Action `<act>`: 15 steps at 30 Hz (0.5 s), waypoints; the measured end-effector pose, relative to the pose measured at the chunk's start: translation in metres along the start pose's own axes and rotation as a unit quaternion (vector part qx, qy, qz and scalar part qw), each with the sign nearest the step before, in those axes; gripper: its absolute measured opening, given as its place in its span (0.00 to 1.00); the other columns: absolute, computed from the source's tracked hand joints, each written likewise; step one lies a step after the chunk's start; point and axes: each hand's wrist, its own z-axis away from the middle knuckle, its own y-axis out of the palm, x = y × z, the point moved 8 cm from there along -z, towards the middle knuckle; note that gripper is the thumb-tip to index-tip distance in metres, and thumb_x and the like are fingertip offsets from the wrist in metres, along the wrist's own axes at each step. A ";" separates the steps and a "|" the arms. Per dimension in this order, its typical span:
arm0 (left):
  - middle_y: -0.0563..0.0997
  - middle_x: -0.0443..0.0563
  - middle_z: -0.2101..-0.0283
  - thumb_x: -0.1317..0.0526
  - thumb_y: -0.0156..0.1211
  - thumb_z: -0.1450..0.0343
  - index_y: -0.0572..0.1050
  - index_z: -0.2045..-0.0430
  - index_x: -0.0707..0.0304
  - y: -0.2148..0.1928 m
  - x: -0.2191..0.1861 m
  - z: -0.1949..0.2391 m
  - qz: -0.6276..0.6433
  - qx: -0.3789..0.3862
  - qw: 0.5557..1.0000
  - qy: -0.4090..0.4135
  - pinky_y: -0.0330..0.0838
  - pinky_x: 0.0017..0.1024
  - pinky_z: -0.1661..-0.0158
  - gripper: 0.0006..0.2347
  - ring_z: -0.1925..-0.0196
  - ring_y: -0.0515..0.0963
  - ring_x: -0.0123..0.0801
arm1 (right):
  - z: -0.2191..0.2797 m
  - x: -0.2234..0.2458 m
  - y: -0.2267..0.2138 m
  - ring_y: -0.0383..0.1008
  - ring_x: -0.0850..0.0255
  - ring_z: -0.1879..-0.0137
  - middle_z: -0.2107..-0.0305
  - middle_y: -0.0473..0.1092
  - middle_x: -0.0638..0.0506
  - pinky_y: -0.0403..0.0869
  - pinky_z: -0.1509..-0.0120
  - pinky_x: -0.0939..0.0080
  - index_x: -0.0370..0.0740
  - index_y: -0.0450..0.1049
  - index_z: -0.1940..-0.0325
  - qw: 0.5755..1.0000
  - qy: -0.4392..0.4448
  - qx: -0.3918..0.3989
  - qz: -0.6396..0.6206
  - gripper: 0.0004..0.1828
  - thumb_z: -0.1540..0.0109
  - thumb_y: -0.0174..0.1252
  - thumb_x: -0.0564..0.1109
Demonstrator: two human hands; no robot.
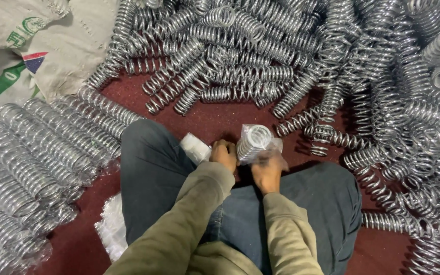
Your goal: Picking up individual metal springs from a large pile and placing them into small plastic bags.
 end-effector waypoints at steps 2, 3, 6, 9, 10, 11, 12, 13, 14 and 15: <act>0.74 0.56 0.49 0.56 0.44 0.20 0.75 0.52 0.66 0.000 -0.003 -0.002 -0.025 0.003 1.000 0.010 0.71 0.46 0.39 0.14 0.41 0.77 0.45 | 0.011 0.037 -0.026 0.79 0.37 0.51 0.65 0.77 0.36 0.76 0.53 0.37 0.30 0.75 0.56 0.995 0.092 0.020 -0.010 0.14 0.43 0.60 0.40; 0.72 0.57 0.47 0.55 0.43 0.20 0.74 0.51 0.66 0.002 -0.006 -0.003 -0.038 0.021 0.999 0.005 0.70 0.47 0.38 0.15 0.40 0.76 0.46 | 0.009 0.050 -0.032 0.76 0.34 0.47 0.60 0.76 0.32 0.75 0.48 0.34 0.29 0.75 0.52 0.998 0.063 0.030 -0.007 0.21 0.47 0.63 0.40; 0.71 0.59 0.43 0.55 0.43 0.20 0.74 0.50 0.67 0.007 0.002 -0.010 -0.047 0.035 0.998 0.005 0.69 0.50 0.37 0.15 0.38 0.76 0.50 | 0.005 0.063 -0.022 0.75 0.33 0.43 0.55 0.75 0.32 0.75 0.43 0.34 0.31 0.74 0.46 0.999 0.037 0.019 0.005 0.30 0.51 0.67 0.44; 0.69 0.64 0.40 0.57 0.43 0.22 0.73 0.52 0.72 -0.011 -0.017 0.027 0.001 0.007 1.000 0.010 0.69 0.54 0.37 0.16 0.39 0.76 0.57 | -0.008 0.024 -0.006 0.70 0.38 0.38 0.48 0.70 0.32 0.68 0.31 0.43 0.25 0.67 0.38 0.989 0.101 0.025 -0.103 0.37 0.46 0.63 0.50; 0.67 0.67 0.38 0.59 0.43 0.22 0.72 0.53 0.78 -0.023 -0.027 0.048 0.043 -0.014 0.999 0.009 0.68 0.57 0.37 0.16 0.39 0.76 0.61 | -0.010 0.003 0.005 0.64 0.40 0.32 0.41 0.65 0.26 0.60 0.21 0.49 0.16 0.60 0.33 0.961 0.163 0.053 -0.218 0.43 0.42 0.59 0.52; 0.67 0.67 0.38 0.59 0.43 0.22 0.72 0.53 0.78 -0.015 -0.014 0.038 0.043 -0.016 0.999 0.011 0.68 0.57 0.37 0.16 0.39 0.76 0.61 | -0.012 0.002 0.009 0.64 0.40 0.32 0.41 0.65 0.26 0.60 0.21 0.49 0.16 0.60 0.33 0.961 0.161 0.054 -0.219 0.43 0.42 0.59 0.52; 0.68 0.67 0.39 0.61 0.46 0.22 0.74 0.54 0.78 -0.012 -0.009 0.028 -0.010 -0.053 0.997 0.055 0.71 0.58 0.41 0.14 0.41 0.76 0.62 | -0.015 0.002 0.012 0.64 0.40 0.33 0.42 0.66 0.27 0.61 0.22 0.48 0.18 0.61 0.34 0.968 0.143 0.050 -0.198 0.41 0.43 0.59 0.50; 0.70 0.68 0.40 0.64 0.50 0.22 0.75 0.55 0.78 -0.005 -0.001 0.025 -0.064 -0.085 0.990 0.095 0.75 0.59 0.45 0.11 0.43 0.77 0.62 | -0.010 -0.001 0.012 0.65 0.40 0.33 0.43 0.66 0.29 0.62 0.23 0.48 0.19 0.62 0.35 0.975 0.131 0.048 -0.175 0.39 0.43 0.59 0.49; 0.70 0.68 0.40 0.64 0.50 0.22 0.75 0.55 0.78 0.001 0.006 0.015 -0.064 -0.084 0.990 0.093 0.75 0.59 0.45 0.11 0.43 0.77 0.62 | -0.004 -0.006 0.013 0.65 0.40 0.33 0.43 0.66 0.29 0.62 0.23 0.48 0.19 0.62 0.35 0.974 0.133 0.050 -0.174 0.39 0.43 0.59 0.49; 0.64 0.63 0.35 0.63 0.51 0.23 0.72 0.53 0.72 0.009 0.008 0.003 -0.129 -0.092 0.983 0.094 0.79 0.56 0.51 0.10 0.51 0.81 0.60 | -0.004 -0.008 0.009 0.66 0.40 0.34 0.44 0.67 0.30 0.63 0.24 0.47 0.21 0.64 0.36 0.983 0.110 0.042 -0.138 0.37 0.44 0.59 0.48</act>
